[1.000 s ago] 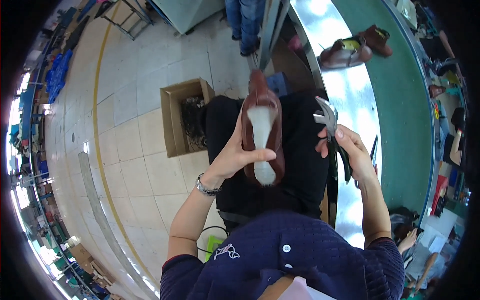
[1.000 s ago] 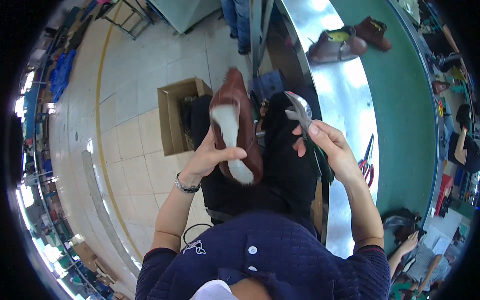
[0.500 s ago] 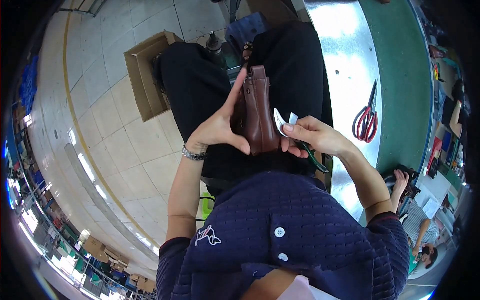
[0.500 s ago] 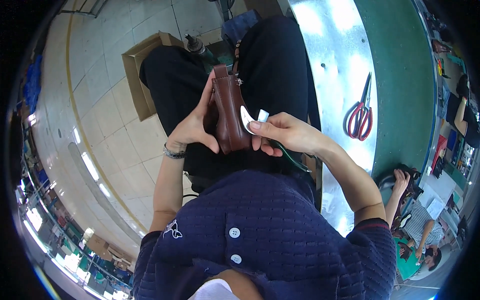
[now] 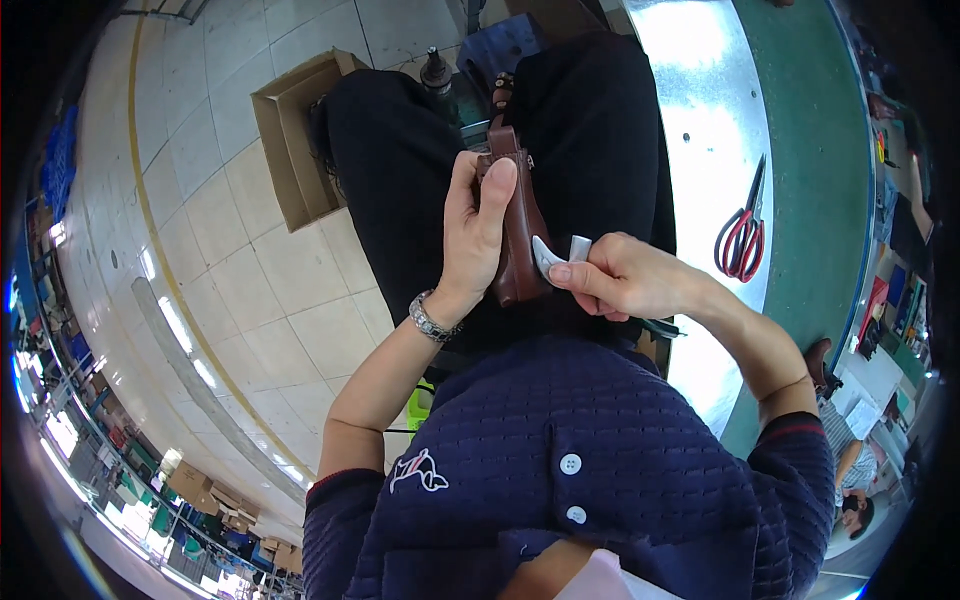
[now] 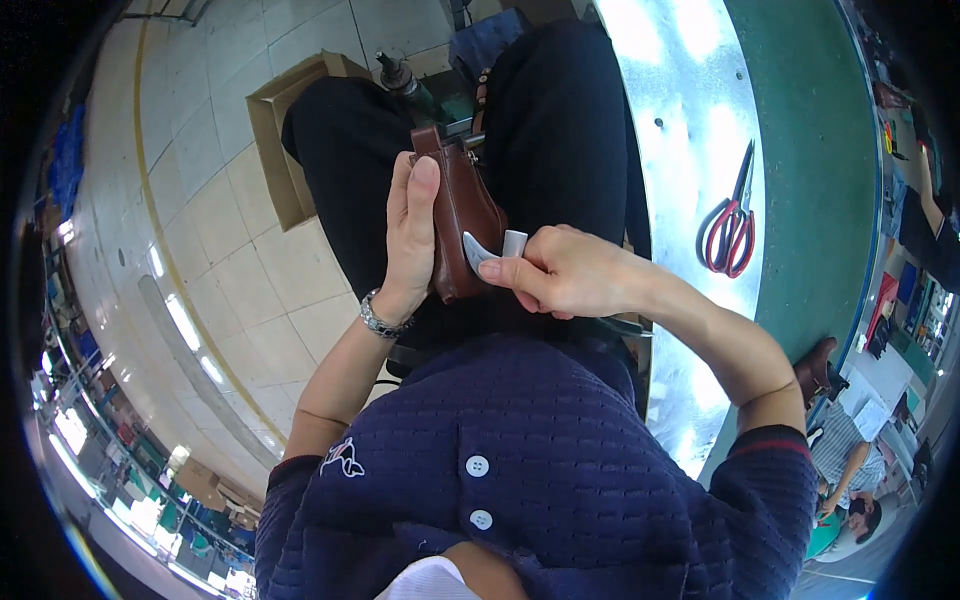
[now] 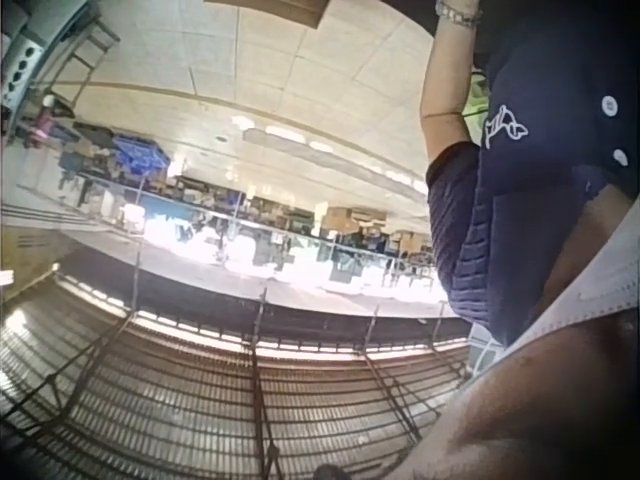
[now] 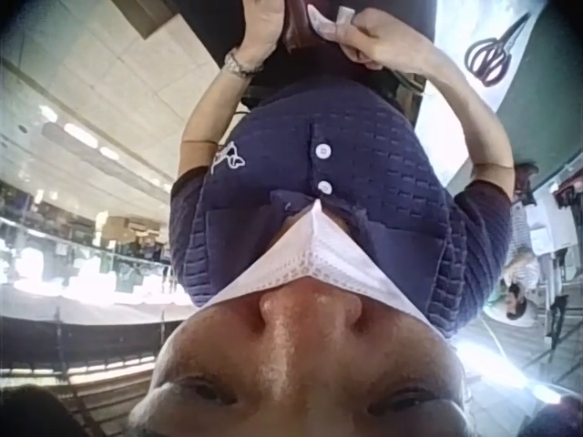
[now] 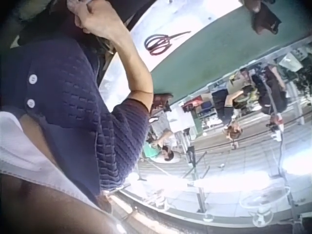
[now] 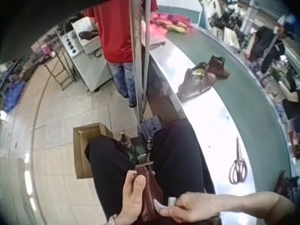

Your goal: Performing various shoe assembly and finishing tasks on a production line, including lasting and trimming.

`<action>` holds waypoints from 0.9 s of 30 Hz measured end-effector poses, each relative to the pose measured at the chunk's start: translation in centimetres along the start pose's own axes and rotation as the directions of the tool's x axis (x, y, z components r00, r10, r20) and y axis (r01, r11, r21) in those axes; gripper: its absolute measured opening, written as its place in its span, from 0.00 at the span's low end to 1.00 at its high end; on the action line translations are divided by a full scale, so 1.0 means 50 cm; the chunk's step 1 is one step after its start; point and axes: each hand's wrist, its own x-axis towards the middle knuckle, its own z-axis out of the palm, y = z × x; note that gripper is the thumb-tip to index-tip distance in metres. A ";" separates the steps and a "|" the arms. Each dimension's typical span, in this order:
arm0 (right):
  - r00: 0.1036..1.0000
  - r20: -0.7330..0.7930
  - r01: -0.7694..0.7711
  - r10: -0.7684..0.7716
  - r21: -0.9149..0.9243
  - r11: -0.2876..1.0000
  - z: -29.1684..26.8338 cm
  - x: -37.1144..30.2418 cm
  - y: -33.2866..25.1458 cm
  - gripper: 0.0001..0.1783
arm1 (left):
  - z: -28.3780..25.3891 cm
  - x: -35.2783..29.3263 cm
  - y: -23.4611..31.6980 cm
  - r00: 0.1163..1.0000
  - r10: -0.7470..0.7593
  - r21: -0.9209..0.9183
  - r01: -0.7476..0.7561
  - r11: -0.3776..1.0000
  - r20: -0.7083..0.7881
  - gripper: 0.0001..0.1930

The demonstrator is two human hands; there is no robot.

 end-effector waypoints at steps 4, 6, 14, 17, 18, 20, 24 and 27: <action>0.980 -0.194 -0.058 -0.044 -0.489 0.870 0.003 -0.005 -0.035 0.39 | 0.000 0.005 0.004 0.999 0.016 0.054 -0.014 0.998 -0.030 0.19; 0.987 -0.154 -0.099 0.050 -0.330 0.939 0.001 0.000 -0.051 0.39 | 0.003 0.011 0.013 0.999 0.026 0.055 -0.024 0.998 -0.045 0.20; 0.941 -0.332 0.093 -0.069 0.056 0.994 0.058 0.031 0.014 0.37 | -0.018 0.052 0.021 0.994 -0.092 -0.042 0.094 0.995 0.052 0.21; 0.948 -0.306 0.124 -0.086 0.106 0.987 0.049 0.027 0.024 0.36 | -0.024 0.055 0.016 0.993 -0.108 -0.100 0.111 0.989 0.037 0.21; 0.957 -0.286 0.077 -0.053 0.071 0.995 0.048 0.024 0.026 0.35 | -0.024 0.056 0.014 0.993 -0.108 -0.102 0.111 0.989 0.037 0.21; 0.951 -0.308 0.036 -0.029 0.016 0.999 0.056 0.017 0.019 0.36 | -0.024 0.056 0.011 0.996 -0.082 -0.107 0.083 0.991 0.015 0.21; 0.877 -0.463 0.023 -0.126 -0.222 0.975 0.101 0.017 0.020 0.36 | -0.016 0.044 0.022 0.997 -0.081 -0.055 0.080 0.995 -0.010 0.21; 0.812 -0.541 0.048 -0.220 -0.314 0.948 0.108 0.015 0.027 0.35 | -0.019 0.033 0.019 0.999 -0.044 -0.036 0.044 0.998 -0.009 0.21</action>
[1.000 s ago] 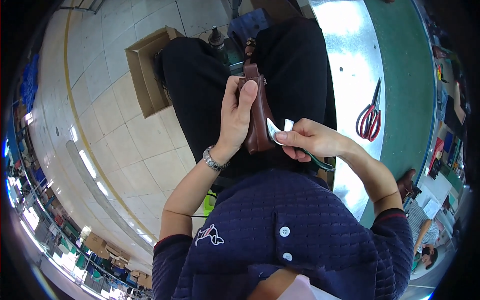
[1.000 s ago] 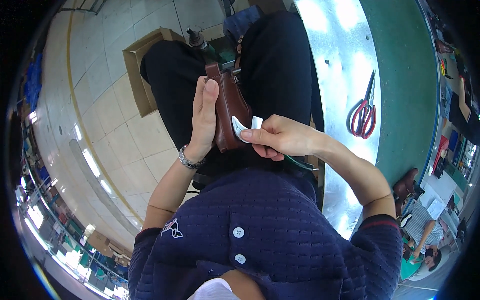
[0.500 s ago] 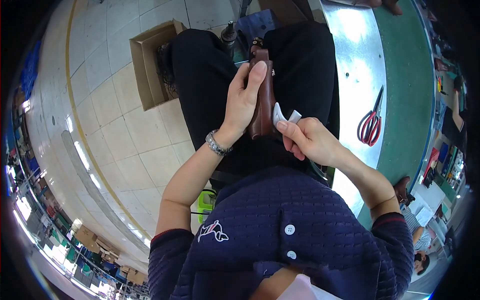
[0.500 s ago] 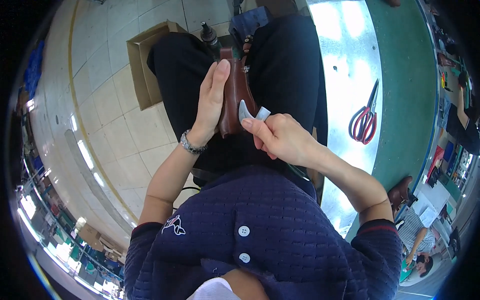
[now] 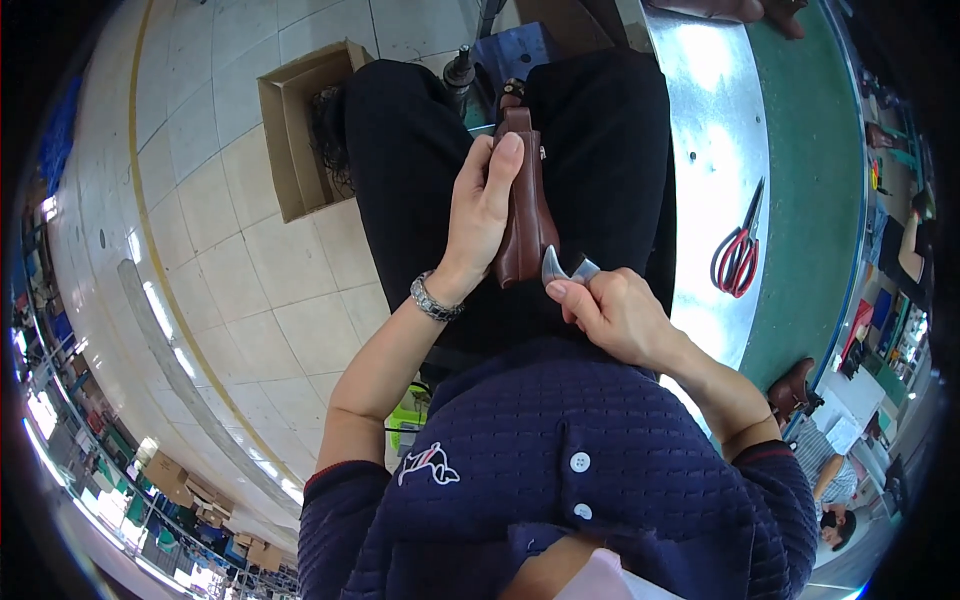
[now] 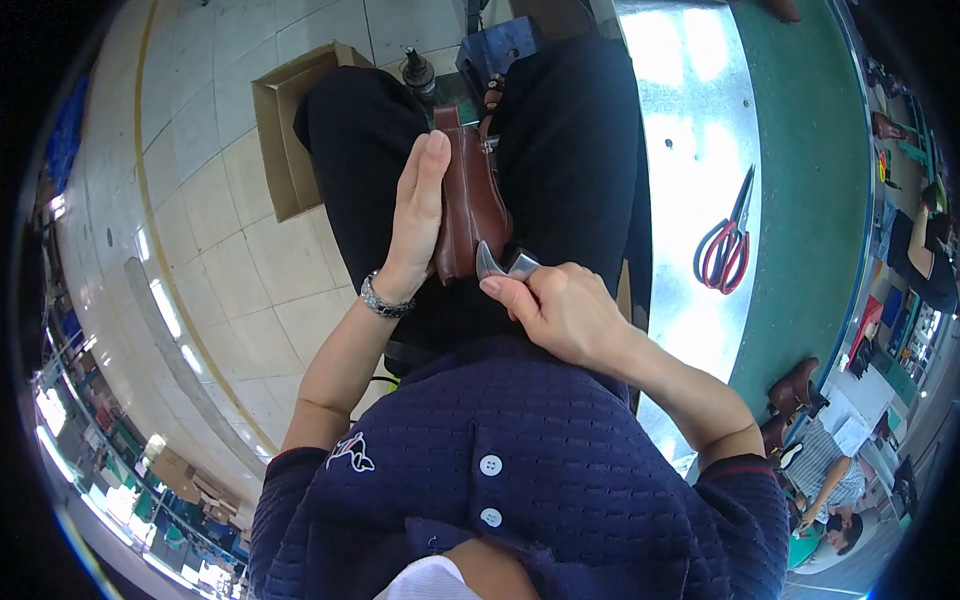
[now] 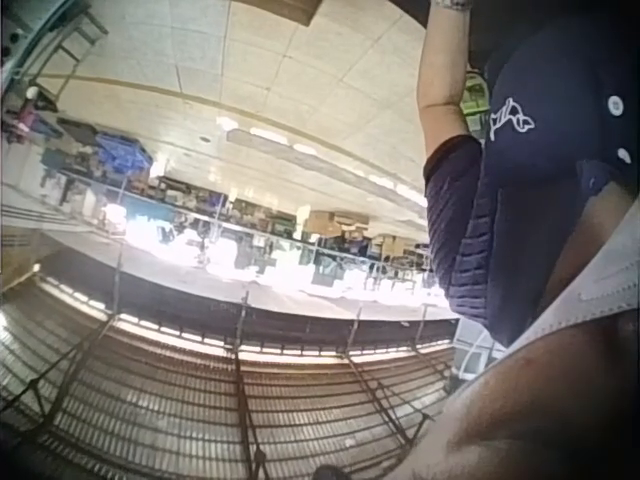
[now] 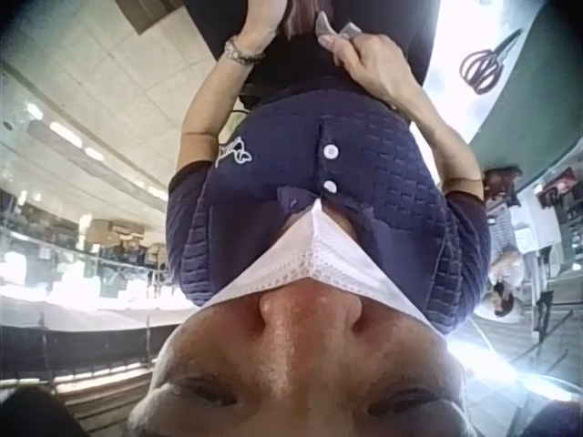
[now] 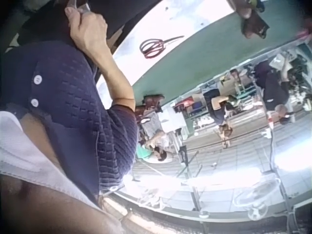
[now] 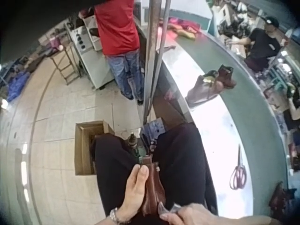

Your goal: Performing various shoe assembly and finishing tasks on a production line, including lasting and trimming.

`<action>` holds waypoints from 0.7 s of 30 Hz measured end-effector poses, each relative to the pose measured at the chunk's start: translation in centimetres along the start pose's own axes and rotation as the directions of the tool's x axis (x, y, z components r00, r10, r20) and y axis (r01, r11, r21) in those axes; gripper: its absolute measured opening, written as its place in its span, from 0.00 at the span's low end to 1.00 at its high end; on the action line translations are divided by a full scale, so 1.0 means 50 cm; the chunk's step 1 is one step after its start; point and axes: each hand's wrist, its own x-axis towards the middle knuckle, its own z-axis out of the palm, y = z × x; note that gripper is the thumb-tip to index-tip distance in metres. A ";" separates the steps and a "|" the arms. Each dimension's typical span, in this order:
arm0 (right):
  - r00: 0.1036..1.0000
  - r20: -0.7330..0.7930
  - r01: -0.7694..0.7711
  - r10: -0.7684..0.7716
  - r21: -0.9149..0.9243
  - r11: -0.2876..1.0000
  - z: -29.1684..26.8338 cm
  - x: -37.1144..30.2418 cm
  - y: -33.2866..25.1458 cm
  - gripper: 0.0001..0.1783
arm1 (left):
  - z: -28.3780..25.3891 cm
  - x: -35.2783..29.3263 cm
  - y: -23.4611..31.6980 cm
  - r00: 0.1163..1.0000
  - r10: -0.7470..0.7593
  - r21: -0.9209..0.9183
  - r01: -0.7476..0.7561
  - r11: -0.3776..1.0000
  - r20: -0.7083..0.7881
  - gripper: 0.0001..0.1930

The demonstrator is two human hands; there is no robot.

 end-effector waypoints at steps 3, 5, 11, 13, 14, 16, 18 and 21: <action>0.924 0.371 -0.186 0.090 0.233 0.954 -0.048 0.012 0.002 0.34 | -0.005 -0.009 -0.005 0.998 0.021 0.035 -0.023 0.999 0.051 0.21; 0.912 0.395 -0.241 0.108 0.306 0.921 -0.057 0.020 0.010 0.35 | -0.003 -0.014 -0.007 0.996 0.042 0.012 -0.043 0.999 0.077 0.21; 0.838 0.538 -0.325 0.092 0.358 0.875 -0.073 0.050 0.015 0.38 | 0.001 -0.025 -0.024 0.995 0.074 0.066 -0.078 0.995 0.073 0.21; 0.807 0.578 -0.276 0.124 0.182 0.944 -0.088 0.056 0.002 0.38 | -0.001 -0.030 -0.029 0.995 0.073 0.064 -0.078 0.995 0.068 0.21; 0.805 0.580 -0.277 0.125 0.182 0.943 -0.097 0.060 -0.009 0.38 | -0.001 -0.032 -0.031 0.995 0.074 0.062 -0.079 0.995 0.068 0.21; 0.827 0.548 -0.114 0.124 -0.052 0.992 -0.113 0.067 -0.033 0.39 | 0.002 -0.036 -0.025 0.995 0.072 0.067 -0.077 0.995 0.069 0.21; 0.843 0.524 -0.044 0.121 -0.157 0.987 -0.118 0.072 -0.040 0.39 | 0.002 -0.036 -0.027 0.995 0.068 0.071 -0.073 0.995 0.069 0.21; 0.815 0.556 -0.125 0.161 -0.103 0.987 -0.112 0.073 -0.036 0.39 | -0.003 -0.029 -0.037 0.993 0.112 0.105 -0.115 0.988 0.035 0.22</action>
